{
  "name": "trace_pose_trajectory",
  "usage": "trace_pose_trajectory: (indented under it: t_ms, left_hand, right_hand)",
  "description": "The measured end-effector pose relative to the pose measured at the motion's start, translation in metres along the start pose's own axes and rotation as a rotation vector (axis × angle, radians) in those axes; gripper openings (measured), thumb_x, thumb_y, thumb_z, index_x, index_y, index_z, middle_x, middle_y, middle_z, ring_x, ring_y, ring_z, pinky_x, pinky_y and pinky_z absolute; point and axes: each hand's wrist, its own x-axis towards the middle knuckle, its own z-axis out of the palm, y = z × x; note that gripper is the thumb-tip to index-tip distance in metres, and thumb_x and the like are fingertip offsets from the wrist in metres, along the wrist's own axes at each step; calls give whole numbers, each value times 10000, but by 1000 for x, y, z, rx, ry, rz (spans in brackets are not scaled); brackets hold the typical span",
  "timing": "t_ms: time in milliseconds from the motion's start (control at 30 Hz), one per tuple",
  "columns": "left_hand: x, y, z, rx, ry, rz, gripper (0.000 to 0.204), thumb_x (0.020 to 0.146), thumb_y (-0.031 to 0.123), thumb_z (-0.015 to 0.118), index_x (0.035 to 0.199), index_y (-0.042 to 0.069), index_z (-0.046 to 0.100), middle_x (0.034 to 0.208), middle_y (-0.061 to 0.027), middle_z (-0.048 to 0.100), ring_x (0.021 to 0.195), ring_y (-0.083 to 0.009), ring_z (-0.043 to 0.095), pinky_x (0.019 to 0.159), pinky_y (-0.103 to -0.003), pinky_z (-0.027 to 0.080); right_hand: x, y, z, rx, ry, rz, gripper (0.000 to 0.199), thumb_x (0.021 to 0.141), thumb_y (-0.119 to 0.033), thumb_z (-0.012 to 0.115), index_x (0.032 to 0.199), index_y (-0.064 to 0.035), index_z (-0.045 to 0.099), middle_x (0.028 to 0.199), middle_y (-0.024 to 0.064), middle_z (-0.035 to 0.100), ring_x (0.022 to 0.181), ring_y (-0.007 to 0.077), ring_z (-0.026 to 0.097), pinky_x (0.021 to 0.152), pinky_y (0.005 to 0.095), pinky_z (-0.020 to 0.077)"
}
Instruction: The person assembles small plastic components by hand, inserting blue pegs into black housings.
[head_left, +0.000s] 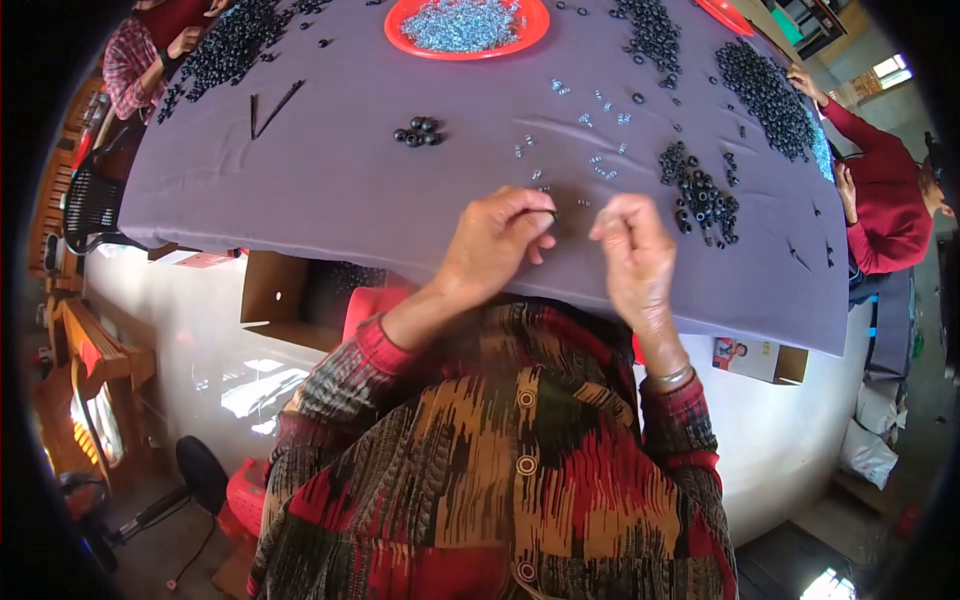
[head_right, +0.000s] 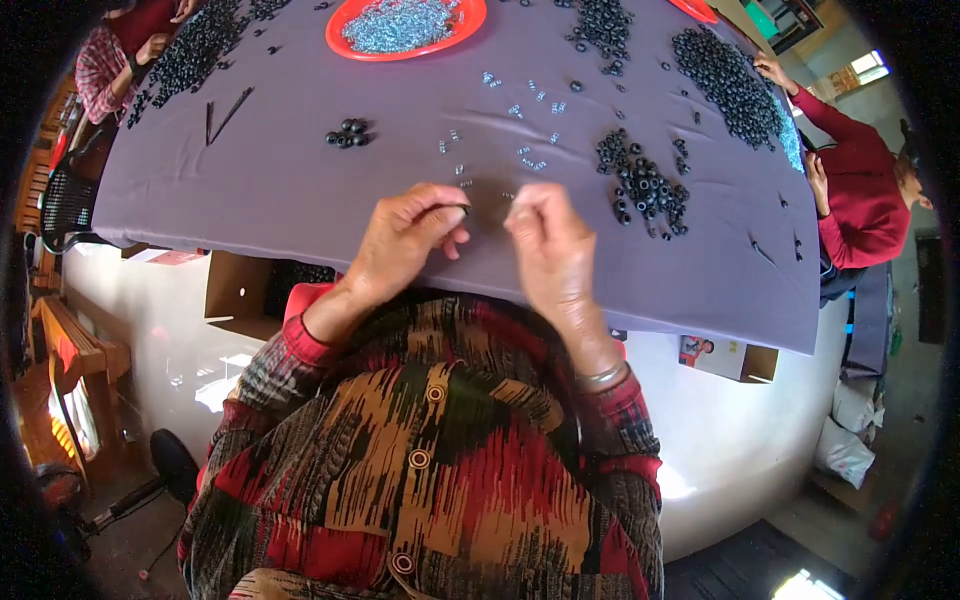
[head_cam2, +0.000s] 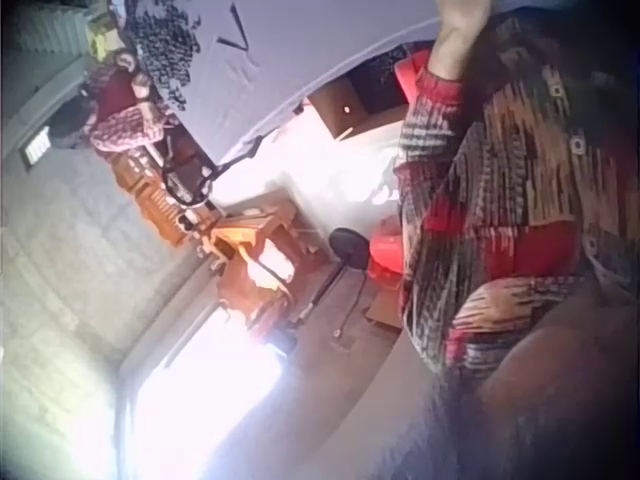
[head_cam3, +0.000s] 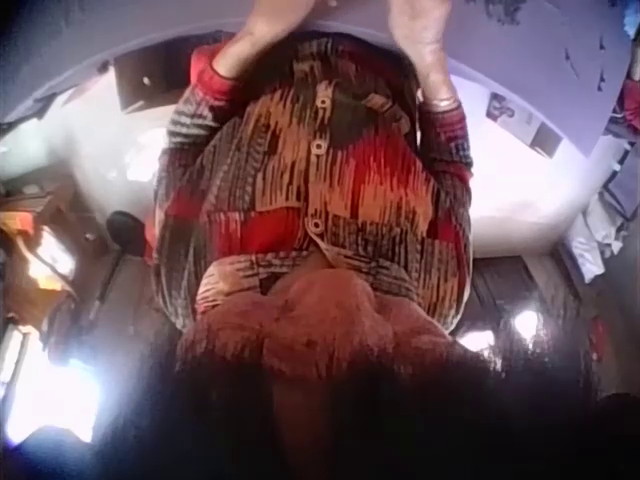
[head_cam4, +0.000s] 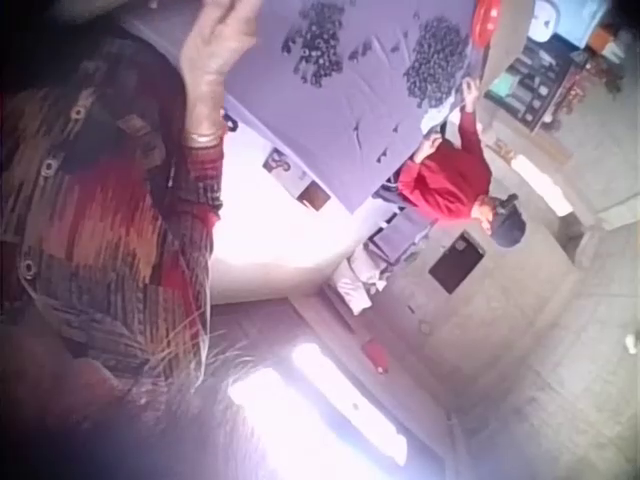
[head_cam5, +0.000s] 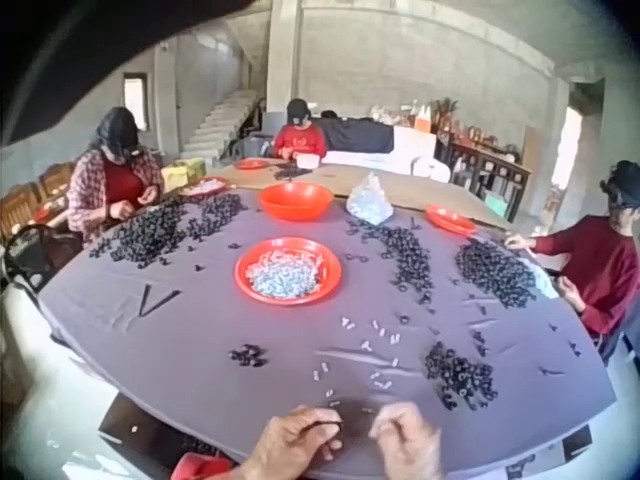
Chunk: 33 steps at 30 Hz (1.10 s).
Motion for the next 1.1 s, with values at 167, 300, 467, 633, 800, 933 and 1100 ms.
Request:
trace_pose_trajectory:
  t_ms: [167,300,467,633,800,933,1100]
  left_hand:
    - [-3,-5,0,-75,-12,72,158,922,33,527,1039,-37,606,973,-75,554,756,-128,600,636,-249,517]
    - [-4,-4,8,-5,15,226,157,915,8,535,1051,-27,606,924,-69,543,758,-134,605,644,-249,525]
    - [-9,-3,15,219,50,379,181,899,-27,542,1066,0,607,920,-74,549,757,-129,607,670,-238,534]
    - [-14,-2,17,212,91,385,179,891,-34,550,1062,-2,593,910,-74,548,743,-136,607,664,-244,528]
    - [-12,-7,14,260,106,460,141,902,-15,544,1038,-14,581,889,-59,573,702,-129,599,641,-244,509]
    - [-12,-1,10,6,-10,80,141,932,48,519,1033,-14,594,829,-42,610,700,-106,596,608,-224,480]
    - [-7,2,-13,-234,40,-38,159,936,88,524,1036,-5,606,880,-56,627,733,-117,612,615,-243,482]
  right_hand:
    - [1,-4,-16,39,-47,59,58,956,-71,493,934,-34,531,761,4,544,651,44,466,594,186,393]
    - [0,-17,-4,87,-178,224,178,987,-192,453,956,-41,543,756,17,555,642,52,468,588,207,404]
    - [-2,-28,8,24,-210,310,347,975,-314,469,817,-17,552,642,31,597,577,107,565,543,257,457]
    - [-10,-23,22,52,-115,242,280,974,-232,495,829,1,551,645,75,598,578,111,553,560,280,466]
    - [-11,-16,21,-180,-88,84,234,954,-171,519,783,-11,504,610,125,529,523,192,513,507,330,421]
    - [-10,-14,12,-352,-81,-74,133,922,-133,543,839,-30,523,638,146,555,558,321,560,516,388,437]
    - [9,-9,-27,-578,3,-4,96,895,-110,576,922,-18,576,740,166,585,670,349,583,600,382,460]
